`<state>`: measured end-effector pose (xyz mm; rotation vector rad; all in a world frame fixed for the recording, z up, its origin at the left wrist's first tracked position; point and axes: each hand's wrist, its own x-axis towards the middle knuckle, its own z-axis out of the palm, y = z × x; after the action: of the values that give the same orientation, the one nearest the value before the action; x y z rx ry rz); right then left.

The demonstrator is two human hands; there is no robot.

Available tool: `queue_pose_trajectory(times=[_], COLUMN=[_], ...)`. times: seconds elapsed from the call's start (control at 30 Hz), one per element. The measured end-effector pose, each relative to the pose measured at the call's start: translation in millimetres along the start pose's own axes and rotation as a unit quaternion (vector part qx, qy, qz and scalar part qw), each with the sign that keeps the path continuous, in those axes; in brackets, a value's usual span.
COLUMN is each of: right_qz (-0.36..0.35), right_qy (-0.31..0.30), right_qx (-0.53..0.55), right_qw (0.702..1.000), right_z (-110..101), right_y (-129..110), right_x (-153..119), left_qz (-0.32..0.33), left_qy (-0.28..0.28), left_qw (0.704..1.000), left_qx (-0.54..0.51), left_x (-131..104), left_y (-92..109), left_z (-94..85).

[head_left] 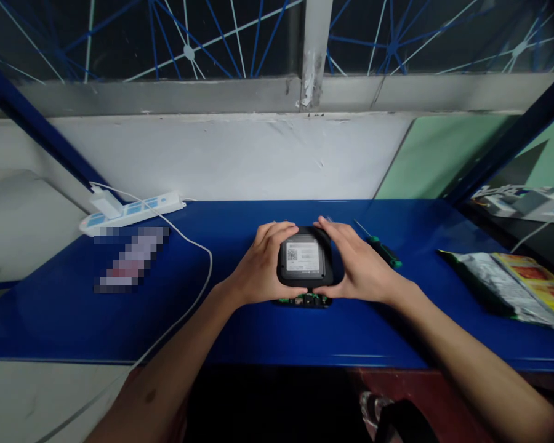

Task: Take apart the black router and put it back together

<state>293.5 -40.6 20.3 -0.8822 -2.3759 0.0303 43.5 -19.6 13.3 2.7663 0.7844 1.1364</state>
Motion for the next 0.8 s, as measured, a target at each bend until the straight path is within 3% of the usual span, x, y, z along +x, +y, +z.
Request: queue_pose_trajectory(times=[0.43,0.8], right_qz=[0.011,0.059], right_qy=[-0.001,-0.078], right_qx=[-0.007,0.023], right_qw=[1.0,0.995], right_z=[0.5,-1.0], right_y=[-0.9,-5.6], right_x=[0.2,-1.3], left_qz=[-0.01,-0.095], left_qy=[-0.01,-0.12], left_qw=[1.0,0.987], left_qx=[-0.013,-0.052], left_x=[-1.4,-5.7], left_y=[-0.9,3.1], left_z=[0.1,-3.5])
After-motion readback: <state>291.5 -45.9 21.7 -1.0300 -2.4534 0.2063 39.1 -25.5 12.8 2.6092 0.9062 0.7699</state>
